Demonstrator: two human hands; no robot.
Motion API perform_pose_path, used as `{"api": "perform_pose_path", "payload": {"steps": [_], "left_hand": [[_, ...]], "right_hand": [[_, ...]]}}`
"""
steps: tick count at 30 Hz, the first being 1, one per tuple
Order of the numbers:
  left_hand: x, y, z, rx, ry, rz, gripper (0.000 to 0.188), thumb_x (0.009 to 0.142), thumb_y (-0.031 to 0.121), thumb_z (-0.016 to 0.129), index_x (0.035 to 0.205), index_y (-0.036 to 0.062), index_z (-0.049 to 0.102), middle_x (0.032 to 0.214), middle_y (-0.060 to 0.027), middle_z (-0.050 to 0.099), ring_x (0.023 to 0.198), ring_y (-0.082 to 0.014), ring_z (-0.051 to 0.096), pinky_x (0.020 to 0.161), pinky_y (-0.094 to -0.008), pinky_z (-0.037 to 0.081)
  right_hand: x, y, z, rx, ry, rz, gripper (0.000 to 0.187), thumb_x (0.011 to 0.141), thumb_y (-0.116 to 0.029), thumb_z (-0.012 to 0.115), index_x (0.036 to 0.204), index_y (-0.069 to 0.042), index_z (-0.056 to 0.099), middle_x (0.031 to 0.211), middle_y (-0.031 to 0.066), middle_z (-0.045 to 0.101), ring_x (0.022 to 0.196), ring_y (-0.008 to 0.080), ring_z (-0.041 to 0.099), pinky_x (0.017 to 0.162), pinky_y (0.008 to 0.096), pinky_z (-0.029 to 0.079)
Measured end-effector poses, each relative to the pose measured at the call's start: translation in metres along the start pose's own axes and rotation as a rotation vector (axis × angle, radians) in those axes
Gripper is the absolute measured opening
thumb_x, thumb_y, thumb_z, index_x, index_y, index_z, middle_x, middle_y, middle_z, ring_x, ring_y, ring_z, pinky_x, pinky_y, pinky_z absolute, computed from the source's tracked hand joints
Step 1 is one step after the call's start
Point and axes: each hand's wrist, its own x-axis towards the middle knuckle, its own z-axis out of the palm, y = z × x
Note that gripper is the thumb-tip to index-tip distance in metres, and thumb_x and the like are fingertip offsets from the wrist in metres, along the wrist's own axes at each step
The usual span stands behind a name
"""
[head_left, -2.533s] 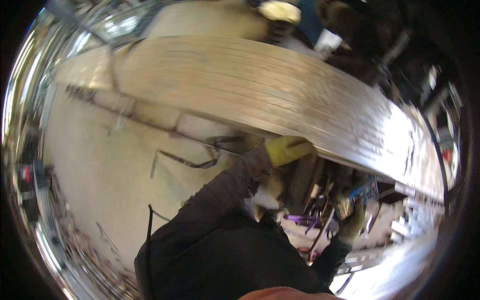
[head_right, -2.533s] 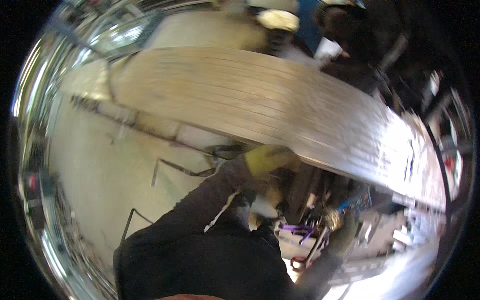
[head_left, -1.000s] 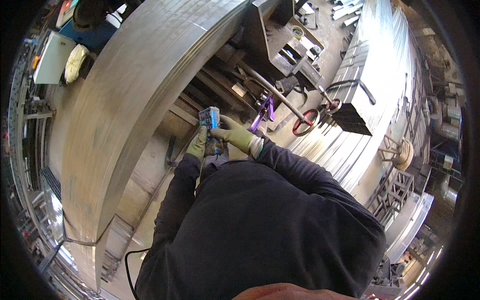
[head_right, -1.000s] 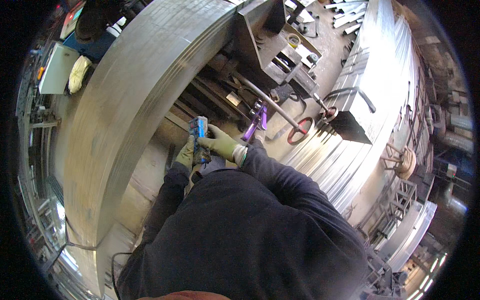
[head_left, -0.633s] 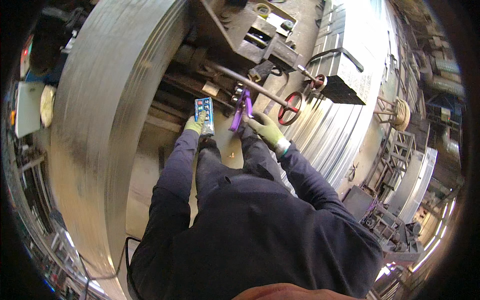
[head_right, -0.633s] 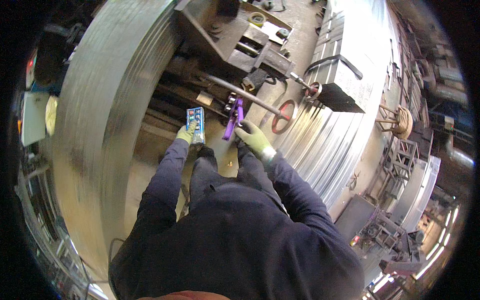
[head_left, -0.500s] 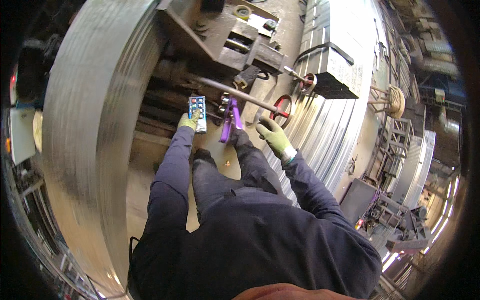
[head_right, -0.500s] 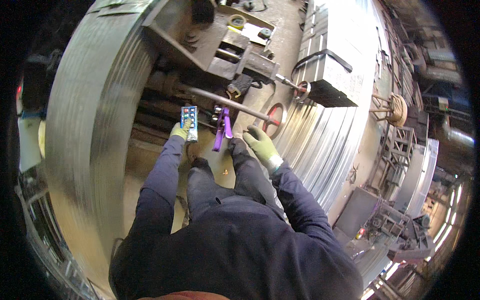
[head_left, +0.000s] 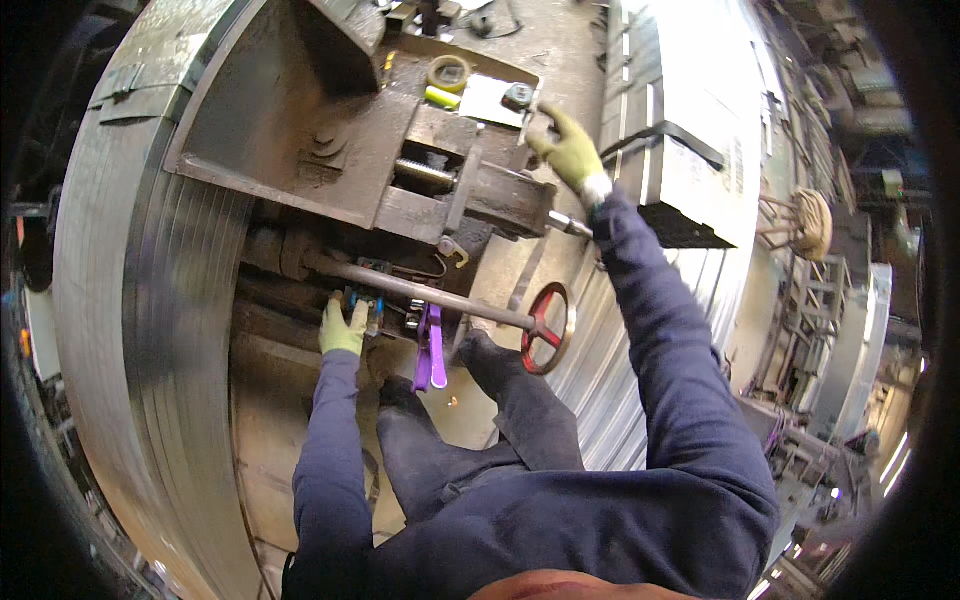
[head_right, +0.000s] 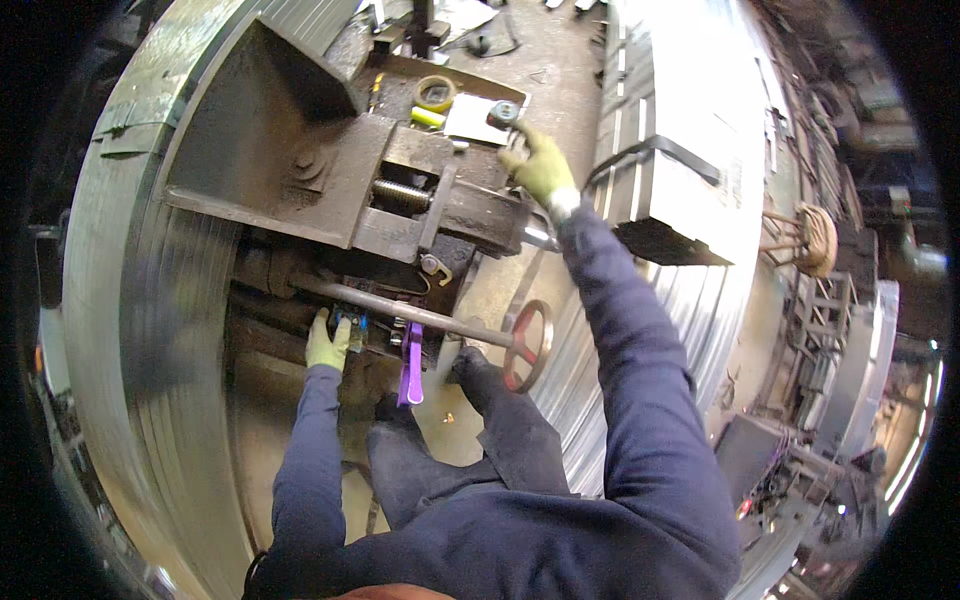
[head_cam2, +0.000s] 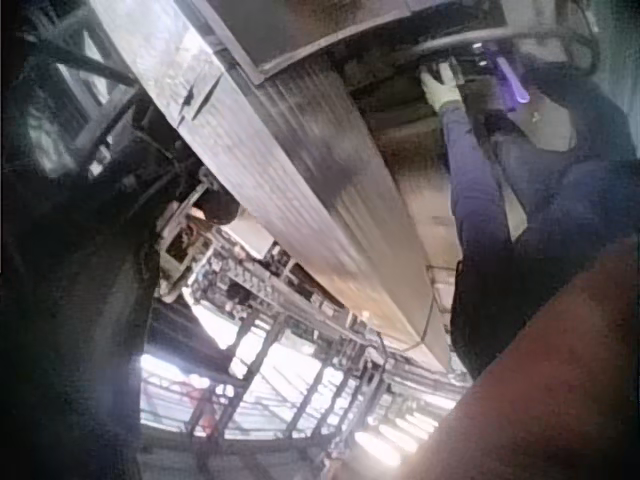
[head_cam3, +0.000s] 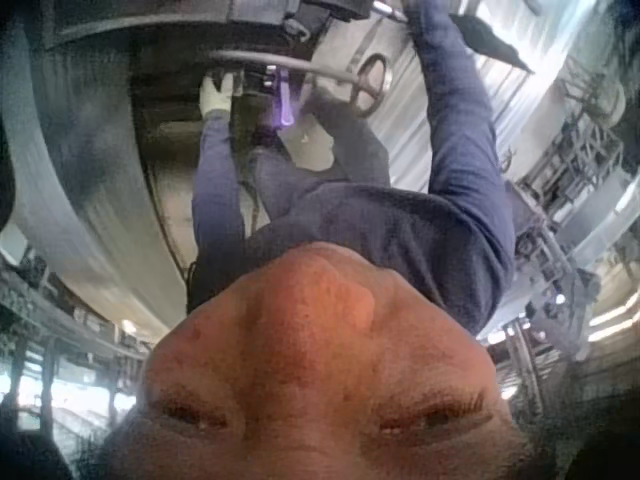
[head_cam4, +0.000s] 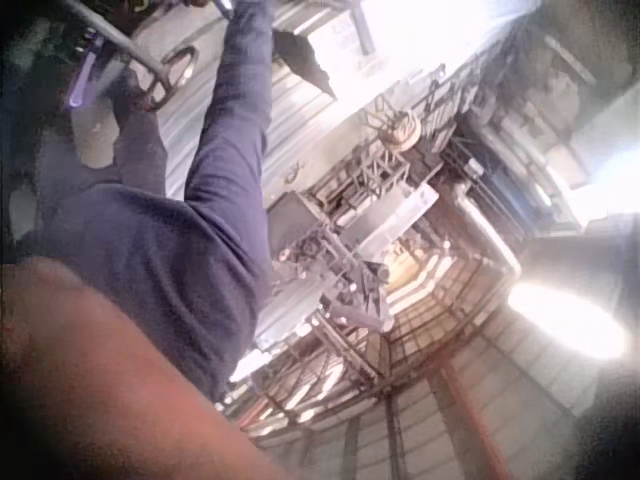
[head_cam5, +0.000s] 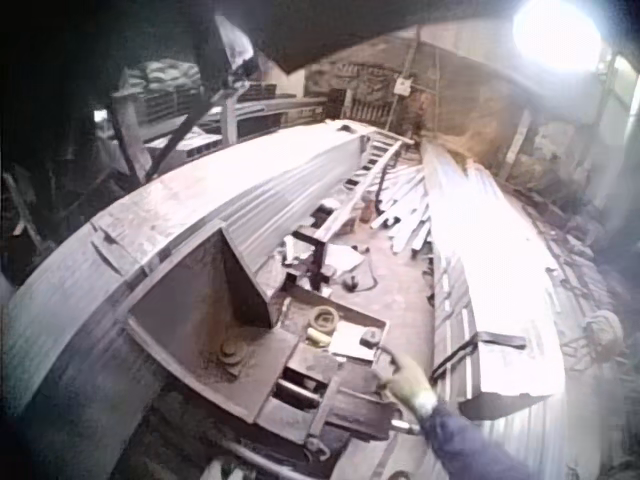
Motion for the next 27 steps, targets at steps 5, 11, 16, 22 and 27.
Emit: {"api": "perform_pose_path", "payload": {"steps": [5, 11, 16, 22, 27], "left_hand": [[-0.065, -0.007, -0.062, 0.019, 0.112, 0.005, 0.057, 0.097, 0.038, 0.067, 0.140, 0.0017, 0.056, 0.141, -0.0231, 0.059, 0.130, -0.0400, 0.055, 0.112, -0.0456, 0.043], [-0.132, 0.041, -0.119, -0.296, -0.012, -0.199, 0.041, 0.100, 0.019, 0.067, 0.135, -0.0010, 0.061, 0.132, -0.0153, 0.067, 0.119, -0.0259, 0.064, 0.105, -0.0360, 0.049], [-0.117, 0.118, -0.136, -0.384, -0.119, -0.022, 0.036, 0.098, 0.018, 0.071, 0.129, 0.0009, 0.067, 0.126, -0.0147, 0.070, 0.118, -0.0245, 0.066, 0.104, -0.0349, 0.050], [-0.079, 0.209, -0.139, -0.427, -0.106, 0.256, 0.036, 0.097, 0.014, 0.070, 0.129, -0.0017, 0.066, 0.126, -0.0170, 0.069, 0.119, -0.0255, 0.066, 0.104, -0.0341, 0.049], [-0.063, 0.283, -0.081, -0.586, -0.080, 0.414, 0.052, 0.102, 0.020, 0.066, 0.146, -0.0016, 0.050, 0.135, -0.0161, 0.062, 0.125, -0.0249, 0.059, 0.109, -0.0355, 0.045]], "right_hand": [[0.142, 0.087, 0.072, -0.470, -0.125, 0.133, 0.091, 0.075, -0.033, 0.082, 0.156, -0.019, 0.043, 0.163, 0.0232, 0.033, 0.142, 0.0431, 0.045, 0.118, 0.0435, 0.040], [0.189, 0.145, 0.104, -0.649, -0.166, 0.189, 0.091, 0.077, -0.040, 0.080, 0.158, -0.027, 0.040, 0.151, 0.0190, 0.050, 0.135, 0.0394, 0.054, 0.113, 0.0459, 0.044], [0.198, 0.140, 0.102, -0.708, -0.210, 0.261, 0.084, 0.078, -0.041, 0.081, 0.152, -0.019, 0.049, 0.148, 0.0252, 0.051, 0.132, 0.0384, 0.057, 0.110, 0.0450, 0.048], [0.131, 0.050, 0.050, 0.369, -0.139, 0.298, 0.073, 0.081, -0.027, 0.086, 0.138, 0.007, 0.055, 0.119, 0.0186, 0.070, 0.106, 0.0231, 0.067, 0.095, 0.0352, 0.053], [-0.040, -0.077, 0.004, 0.618, -0.309, 0.114, 0.079, 0.082, -0.037, 0.086, 0.143, 0.000, 0.053, 0.128, 0.0207, 0.062, 0.116, 0.0298, 0.062, 0.104, 0.0402, 0.050]]}}
